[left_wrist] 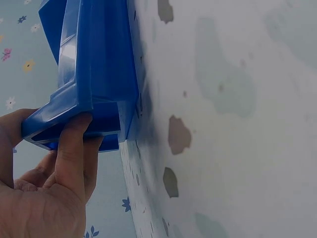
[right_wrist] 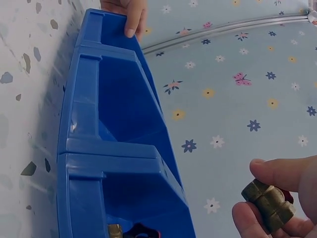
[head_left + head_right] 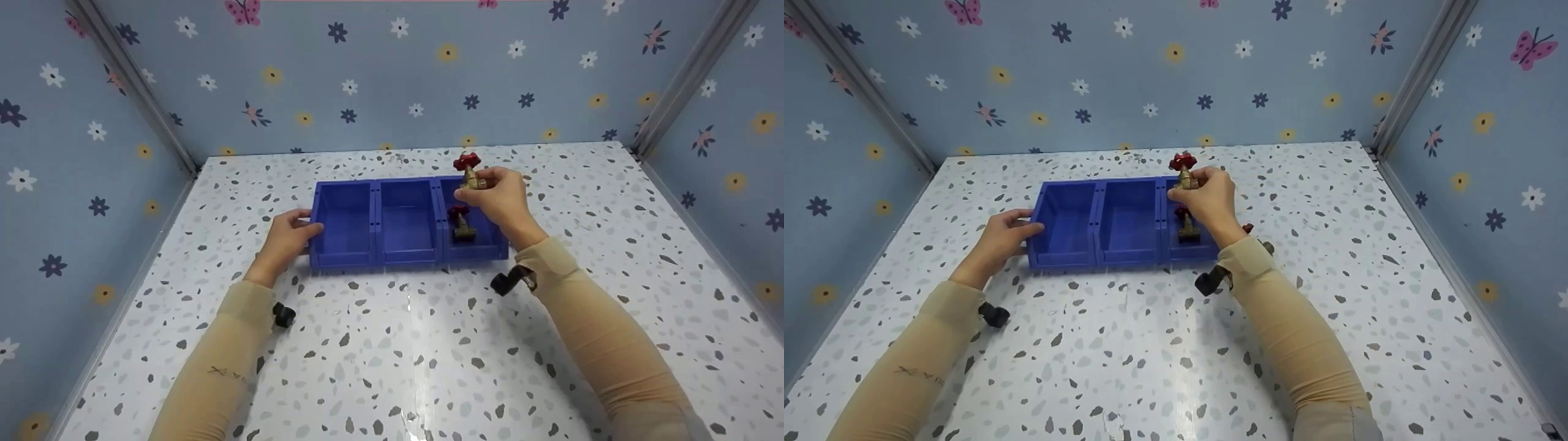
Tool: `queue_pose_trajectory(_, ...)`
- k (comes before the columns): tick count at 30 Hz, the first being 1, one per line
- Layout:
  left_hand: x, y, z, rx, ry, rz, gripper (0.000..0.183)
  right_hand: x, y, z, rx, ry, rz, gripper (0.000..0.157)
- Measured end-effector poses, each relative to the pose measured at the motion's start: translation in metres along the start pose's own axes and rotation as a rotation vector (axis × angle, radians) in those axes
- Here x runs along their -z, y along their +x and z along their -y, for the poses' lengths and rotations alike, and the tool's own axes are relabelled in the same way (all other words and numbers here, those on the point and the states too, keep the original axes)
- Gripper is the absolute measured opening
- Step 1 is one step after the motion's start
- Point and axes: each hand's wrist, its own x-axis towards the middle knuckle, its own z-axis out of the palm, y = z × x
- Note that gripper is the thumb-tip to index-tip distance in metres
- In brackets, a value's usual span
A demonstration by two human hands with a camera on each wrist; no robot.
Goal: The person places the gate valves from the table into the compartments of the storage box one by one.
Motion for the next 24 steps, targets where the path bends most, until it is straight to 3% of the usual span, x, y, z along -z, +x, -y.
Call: queue_pose_trajectory(24, -0.001, 0.002, 0.000, 0.005, -0.019, -0.007, 0.054, -0.029, 0.001, 0.004, 0.049, 0.019, 0.014, 0.050)
